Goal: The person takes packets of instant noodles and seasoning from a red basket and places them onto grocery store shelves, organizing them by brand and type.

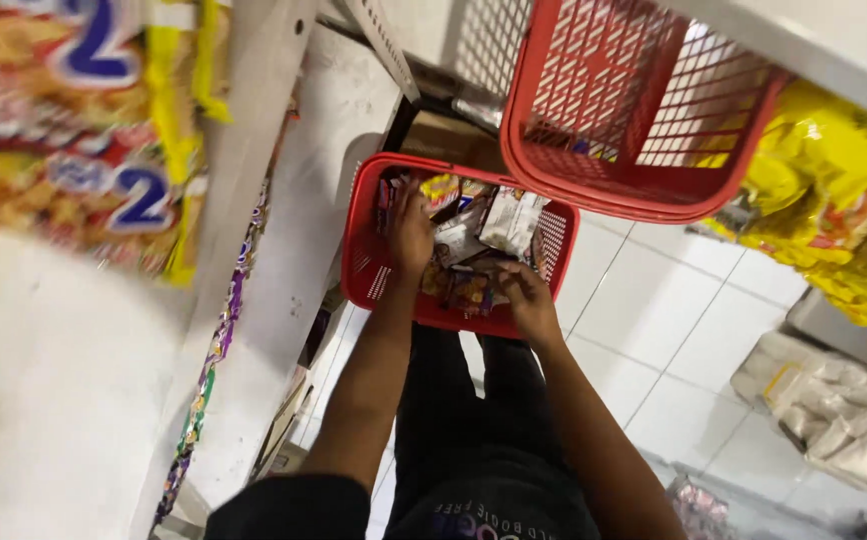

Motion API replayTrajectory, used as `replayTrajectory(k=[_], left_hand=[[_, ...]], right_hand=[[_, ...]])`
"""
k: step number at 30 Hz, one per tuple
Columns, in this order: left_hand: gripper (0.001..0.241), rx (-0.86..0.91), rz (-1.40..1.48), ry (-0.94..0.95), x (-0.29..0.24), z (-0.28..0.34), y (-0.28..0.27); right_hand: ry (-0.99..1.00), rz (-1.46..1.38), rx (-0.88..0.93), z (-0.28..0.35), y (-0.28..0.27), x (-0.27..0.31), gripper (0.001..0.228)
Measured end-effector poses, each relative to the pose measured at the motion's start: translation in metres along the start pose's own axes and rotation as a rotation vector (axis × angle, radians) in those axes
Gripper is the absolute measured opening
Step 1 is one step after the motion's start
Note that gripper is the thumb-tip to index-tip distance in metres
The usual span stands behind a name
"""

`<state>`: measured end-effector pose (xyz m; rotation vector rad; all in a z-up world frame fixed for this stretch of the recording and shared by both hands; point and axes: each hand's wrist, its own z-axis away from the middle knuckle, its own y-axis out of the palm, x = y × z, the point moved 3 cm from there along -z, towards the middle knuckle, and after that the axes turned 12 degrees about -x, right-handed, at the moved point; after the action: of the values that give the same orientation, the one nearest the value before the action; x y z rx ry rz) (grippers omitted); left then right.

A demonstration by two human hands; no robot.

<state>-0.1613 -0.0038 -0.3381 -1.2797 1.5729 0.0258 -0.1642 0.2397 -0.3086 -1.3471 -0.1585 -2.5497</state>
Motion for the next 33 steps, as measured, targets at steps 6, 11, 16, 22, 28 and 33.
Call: replayTrajectory(k=[6, 11, 16, 22, 28, 33], left_hand=[[0.011, 0.014, -0.041, -0.12, -0.096, -0.017, -0.122], [0.018, -0.023, 0.216, -0.227, -0.165, -0.033, -0.195], [0.019, -0.1, 0.136, -0.119, -0.227, -0.065, -0.26], [0.032, -0.132, -0.108, -0.11, -0.258, -0.133, -0.327], [0.065, -0.321, -0.281, 0.278, -0.236, -0.186, -0.368], [0.083, -0.27, -0.243, 0.303, -0.179, -0.196, -0.352]], right_hand=[[-0.593, 0.376, 0.069, 0.043, -0.005, 0.101, 0.05], [-0.517, 0.286, 0.39, 0.079, 0.017, 0.173, 0.071], [-0.241, -0.034, 0.496, 0.106, 0.05, 0.196, 0.051], [-0.35, -0.168, 0.513, 0.122, 0.114, 0.249, 0.038], [-0.407, -0.305, 0.458, 0.121, 0.202, 0.319, 0.031], [-0.417, -0.434, 0.372, 0.118, 0.246, 0.353, 0.027]])
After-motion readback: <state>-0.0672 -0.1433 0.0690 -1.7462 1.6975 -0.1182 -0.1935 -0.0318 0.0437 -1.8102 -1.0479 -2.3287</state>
